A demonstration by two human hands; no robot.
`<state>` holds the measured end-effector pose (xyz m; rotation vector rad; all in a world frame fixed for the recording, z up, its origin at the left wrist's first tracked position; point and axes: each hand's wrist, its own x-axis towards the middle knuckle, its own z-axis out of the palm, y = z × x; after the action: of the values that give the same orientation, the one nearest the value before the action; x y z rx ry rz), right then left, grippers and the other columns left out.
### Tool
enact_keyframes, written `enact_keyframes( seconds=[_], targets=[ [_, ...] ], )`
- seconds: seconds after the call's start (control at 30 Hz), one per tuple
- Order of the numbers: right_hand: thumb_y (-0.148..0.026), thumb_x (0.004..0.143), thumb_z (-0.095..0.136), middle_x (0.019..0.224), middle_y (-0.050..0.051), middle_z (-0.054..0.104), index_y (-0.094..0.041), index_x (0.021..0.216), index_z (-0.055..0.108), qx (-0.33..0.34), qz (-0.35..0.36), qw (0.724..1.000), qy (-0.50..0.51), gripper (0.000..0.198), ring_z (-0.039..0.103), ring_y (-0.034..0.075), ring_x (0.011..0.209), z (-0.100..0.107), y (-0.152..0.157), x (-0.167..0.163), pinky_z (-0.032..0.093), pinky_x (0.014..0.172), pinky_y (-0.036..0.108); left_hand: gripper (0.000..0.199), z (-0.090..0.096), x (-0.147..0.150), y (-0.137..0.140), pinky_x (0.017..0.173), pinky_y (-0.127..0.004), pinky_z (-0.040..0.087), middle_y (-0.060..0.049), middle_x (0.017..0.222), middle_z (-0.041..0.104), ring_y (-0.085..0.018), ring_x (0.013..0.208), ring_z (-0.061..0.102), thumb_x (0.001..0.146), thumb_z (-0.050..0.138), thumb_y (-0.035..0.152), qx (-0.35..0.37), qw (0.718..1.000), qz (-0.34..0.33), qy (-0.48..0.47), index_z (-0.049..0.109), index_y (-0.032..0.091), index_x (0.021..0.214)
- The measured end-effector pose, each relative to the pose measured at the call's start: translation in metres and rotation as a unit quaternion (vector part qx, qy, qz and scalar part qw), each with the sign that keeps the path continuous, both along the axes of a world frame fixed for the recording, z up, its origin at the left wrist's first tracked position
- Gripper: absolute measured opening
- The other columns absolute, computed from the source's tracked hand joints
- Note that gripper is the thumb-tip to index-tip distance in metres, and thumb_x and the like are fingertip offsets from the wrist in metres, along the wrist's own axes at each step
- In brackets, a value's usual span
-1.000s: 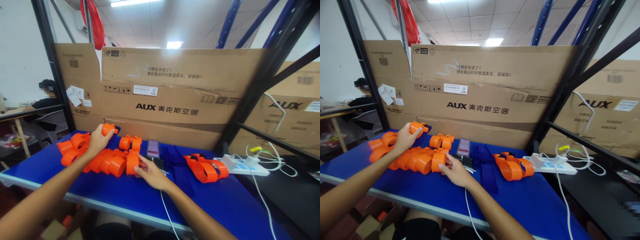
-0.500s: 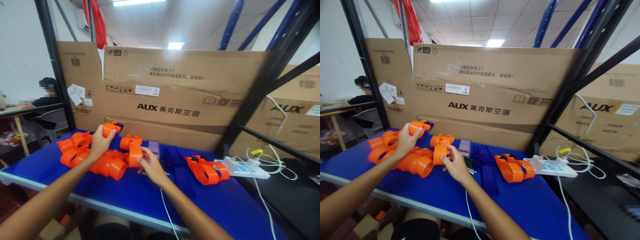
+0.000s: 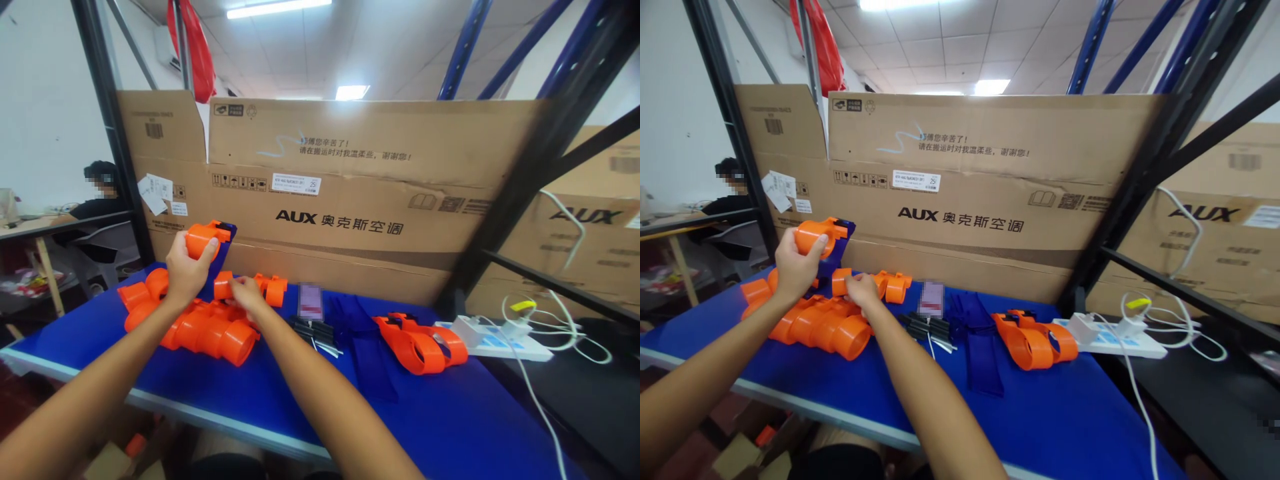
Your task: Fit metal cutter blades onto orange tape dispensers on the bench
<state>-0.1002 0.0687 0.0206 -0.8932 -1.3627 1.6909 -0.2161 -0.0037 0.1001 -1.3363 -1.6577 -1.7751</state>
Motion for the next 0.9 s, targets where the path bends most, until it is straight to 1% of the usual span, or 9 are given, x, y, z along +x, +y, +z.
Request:
enact_keyframes(
  seconds=[0.17, 0.3, 0.4, 0.47, 0.6, 0.67, 0.73, 0.83, 0.9],
  targets=[
    [-0.031, 0.08, 0.075, 0.061, -0.002, 0.059, -0.021, 0.075, 0.058, -0.002, -0.021, 1.0, -0.008, 0.021, 0.06, 0.015, 0.059, -0.006, 0.003, 0.009, 0.053, 0.055, 0.026, 0.041, -0.013, 0.002, 0.002, 0.075, -0.032, 0.052, -0.001, 0.084, 0.064, -0.02, 0.077, 0.062, 0.084, 0.064, 0.06, -0.021, 0.999, -0.033, -0.014, 0.057, 0.022, 0.096],
    [-0.03, 0.082, 0.072, 0.065, 0.001, 0.063, -0.02, 0.077, 0.059, 0.008, -0.018, 1.0, 0.004, 0.018, 0.063, 0.015, 0.059, 0.001, -0.001, 0.031, 0.057, 0.056, 0.028, 0.041, -0.025, 0.003, 0.005, 0.077, -0.033, 0.053, -0.002, 0.088, 0.065, -0.021, 0.081, 0.063, 0.083, 0.064, 0.059, -0.032, 0.996, -0.072, -0.036, 0.056, 0.022, 0.1],
    [-0.041, 0.089, 0.065, 0.076, 0.001, 0.067, -0.021, 0.098, 0.061, 0.027, -0.03, 0.999, 0.035, 0.022, 0.064, 0.013, 0.059, 0.017, -0.006, 0.054, 0.058, 0.054, 0.027, 0.039, -0.033, 0.011, 0.004, 0.076, -0.033, 0.054, -0.002, 0.088, 0.065, -0.021, 0.081, 0.064, 0.086, 0.061, 0.056, -0.047, 0.989, -0.124, -0.062, 0.054, 0.022, 0.104],
    [-0.053, 0.091, 0.06, 0.087, 0.001, 0.068, -0.025, 0.118, 0.055, 0.047, -0.048, 0.995, 0.071, 0.038, 0.065, 0.013, 0.06, 0.029, -0.011, 0.07, 0.058, 0.052, 0.027, 0.037, -0.039, 0.023, 0.003, 0.074, -0.033, 0.054, -0.002, 0.088, 0.065, -0.021, 0.08, 0.064, 0.086, 0.061, 0.054, -0.063, 0.98, -0.173, -0.073, 0.054, 0.023, 0.105],
    [-0.067, 0.081, 0.068, 0.101, 0.004, 0.065, -0.032, 0.141, 0.036, 0.029, -0.058, 0.996, 0.066, 0.076, 0.067, 0.016, 0.063, 0.042, -0.022, 0.094, 0.059, 0.053, 0.034, 0.035, -0.052, 0.06, -0.004, 0.073, -0.034, 0.054, -0.002, 0.092, 0.066, -0.022, 0.081, 0.064, 0.083, 0.065, 0.051, -0.117, 0.952, -0.275, -0.063, 0.054, 0.024, 0.103],
    [-0.063, 0.079, 0.073, 0.102, 0.004, 0.065, -0.032, 0.144, 0.029, 0.003, -0.085, 0.995, 0.054, 0.084, 0.067, 0.018, 0.064, 0.041, -0.023, 0.101, 0.058, 0.053, 0.034, 0.032, -0.057, 0.08, -0.008, 0.072, -0.035, 0.053, -0.002, 0.09, 0.065, -0.022, 0.081, 0.063, 0.084, 0.066, 0.05, -0.147, 0.936, -0.318, -0.04, 0.054, 0.025, 0.099],
    [-0.052, 0.078, 0.077, 0.101, 0.003, 0.066, -0.03, 0.142, 0.03, -0.017, -0.128, 0.99, 0.062, 0.083, 0.068, 0.019, 0.068, 0.037, -0.02, 0.107, 0.058, 0.056, 0.033, 0.028, -0.061, 0.097, -0.013, 0.077, -0.037, 0.053, -0.003, 0.092, 0.066, -0.023, 0.084, 0.063, 0.087, 0.064, 0.048, -0.167, 0.912, -0.373, 0.005, 0.054, 0.025, 0.1],
    [-0.031, 0.074, 0.08, 0.092, 0.0, 0.069, -0.027, 0.13, 0.043, -0.035, -0.158, 0.981, 0.111, 0.067, 0.069, 0.018, 0.071, 0.029, -0.013, 0.121, 0.057, 0.06, 0.03, 0.023, -0.059, 0.112, -0.023, 0.083, -0.04, 0.051, -0.006, 0.097, 0.066, -0.024, 0.088, 0.062, 0.092, 0.059, 0.045, -0.193, 0.875, -0.436, 0.088, 0.055, 0.025, 0.103],
    [-0.024, 0.071, 0.079, 0.082, 0.0, 0.07, -0.022, 0.112, 0.054, -0.045, -0.131, 0.98, 0.145, 0.048, 0.068, 0.018, 0.066, 0.024, -0.009, 0.133, 0.056, 0.06, 0.029, 0.022, -0.052, 0.113, -0.03, 0.083, -0.041, 0.051, -0.006, 0.096, 0.064, -0.024, 0.087, 0.06, 0.094, 0.057, 0.045, -0.213, 0.85, -0.454, 0.163, 0.056, 0.024, 0.098]
  ],
)
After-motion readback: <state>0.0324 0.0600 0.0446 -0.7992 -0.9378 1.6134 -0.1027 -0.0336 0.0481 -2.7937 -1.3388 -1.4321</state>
